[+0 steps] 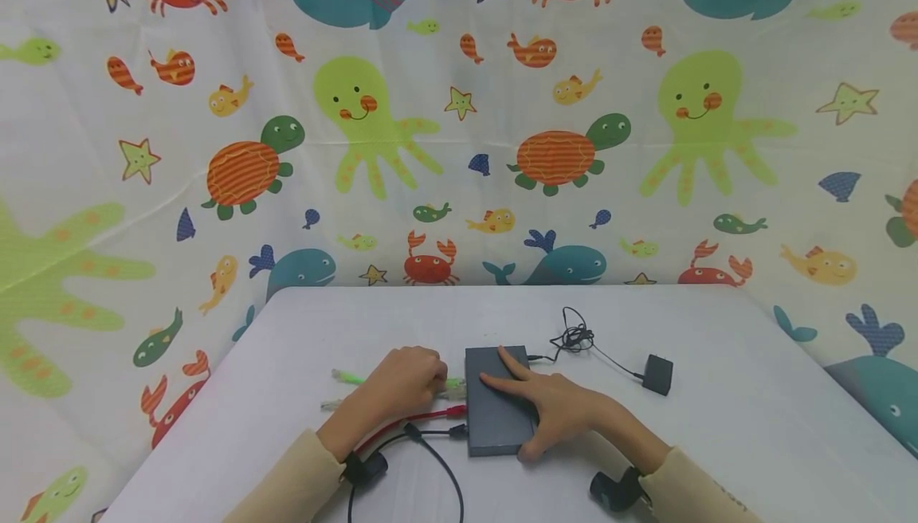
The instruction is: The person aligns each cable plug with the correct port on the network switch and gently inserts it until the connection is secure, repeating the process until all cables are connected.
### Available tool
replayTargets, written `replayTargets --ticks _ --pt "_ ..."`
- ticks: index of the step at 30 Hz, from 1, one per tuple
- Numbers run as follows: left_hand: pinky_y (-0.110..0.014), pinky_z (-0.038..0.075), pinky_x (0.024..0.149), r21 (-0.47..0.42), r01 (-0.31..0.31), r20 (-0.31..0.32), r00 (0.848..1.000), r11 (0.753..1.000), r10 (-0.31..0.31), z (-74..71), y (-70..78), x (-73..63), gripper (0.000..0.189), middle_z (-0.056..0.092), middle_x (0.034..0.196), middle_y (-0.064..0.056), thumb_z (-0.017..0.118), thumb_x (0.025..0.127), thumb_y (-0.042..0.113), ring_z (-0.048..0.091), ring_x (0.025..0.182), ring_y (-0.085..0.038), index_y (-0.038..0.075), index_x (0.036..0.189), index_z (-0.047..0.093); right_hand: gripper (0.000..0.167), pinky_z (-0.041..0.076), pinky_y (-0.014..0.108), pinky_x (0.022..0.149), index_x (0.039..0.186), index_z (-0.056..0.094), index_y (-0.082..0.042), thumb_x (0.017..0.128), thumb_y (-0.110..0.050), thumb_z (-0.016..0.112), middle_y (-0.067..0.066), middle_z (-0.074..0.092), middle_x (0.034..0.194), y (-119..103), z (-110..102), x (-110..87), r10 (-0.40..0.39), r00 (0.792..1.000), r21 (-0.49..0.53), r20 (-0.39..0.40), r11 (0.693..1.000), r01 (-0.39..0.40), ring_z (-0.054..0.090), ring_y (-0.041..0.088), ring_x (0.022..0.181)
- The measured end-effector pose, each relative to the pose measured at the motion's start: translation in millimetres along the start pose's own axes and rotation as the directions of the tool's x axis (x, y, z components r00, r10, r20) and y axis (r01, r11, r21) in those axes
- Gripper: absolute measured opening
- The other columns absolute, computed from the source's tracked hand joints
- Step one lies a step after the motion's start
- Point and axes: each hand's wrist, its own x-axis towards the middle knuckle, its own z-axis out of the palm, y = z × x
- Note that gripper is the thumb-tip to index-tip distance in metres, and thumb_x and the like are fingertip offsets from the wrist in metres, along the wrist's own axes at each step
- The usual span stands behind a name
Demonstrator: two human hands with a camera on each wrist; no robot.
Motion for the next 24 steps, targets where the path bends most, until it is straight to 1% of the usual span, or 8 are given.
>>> replayTargets --ticks 3,9,16,24 --pt "-0.024 0.048 0.067 -0.001 0.001 -0.005 1.0 1.0 -0.001 -0.2 0.1 0.4 0.01 0.068 0.079 0.009 0.07 0.085 0.018 0.051 0.067 -0.006 0.019 0.092 0.077 0.104 0.043 0.046 0.093 0.151 0.022 -0.044 0.065 -0.052 0.081 0.002 -0.005 0.165 -0.2 -0.1 -0.2 0.0 1.0 -0.003 0.0 1.0 0.0 0.039 0.033 0.135" --pt "-0.023 0.046 0.064 -0.003 -0.009 0.001 1.0 1.0 0.009 -1.1 -0.3 0.1 0.009 0.066 0.076 0.009 0.071 0.085 0.019 0.049 0.065 -0.006 0.019 0.091 0.077 0.104 0.043 0.046 0.093 0.151 0.021 -0.045 0.065 -0.051 0.081 0.002 -0.005 0.165 -0.5 0.4 -0.5 0.004 1.0 0.008 0.003 1.0 -0.004 0.038 0.032 0.136" --pt "-0.022 0.045 0.062 0.004 -0.022 -0.014 1.0 1.0 0.022 0.0 -1.6 0.3 0.008 0.065 0.074 0.01 0.07 0.085 0.018 0.05 0.064 -0.005 0.02 0.088 0.077 0.103 0.043 0.044 0.092 0.151 0.022 -0.045 0.066 -0.051 0.08 0.001 -0.005 0.165 -0.8 0.1 -0.1 0.004 1.0 0.005 0.003 1.0 -0.004 0.04 0.031 0.133" --pt "-0.021 0.044 0.061 -0.016 -0.017 -0.019 1.0 1.0 0.017 2.0 -3.2 1.4 0.009 0.065 0.074 0.01 0.071 0.084 0.017 0.048 0.064 -0.005 0.019 0.089 0.077 0.104 0.043 0.046 0.094 0.151 0.021 -0.045 0.065 -0.051 0.081 0.001 -0.006 0.165 1.7 0.3 0.8 -0.002 1.0 0.008 0.0 1.0 0.002 0.04 0.03 0.133"
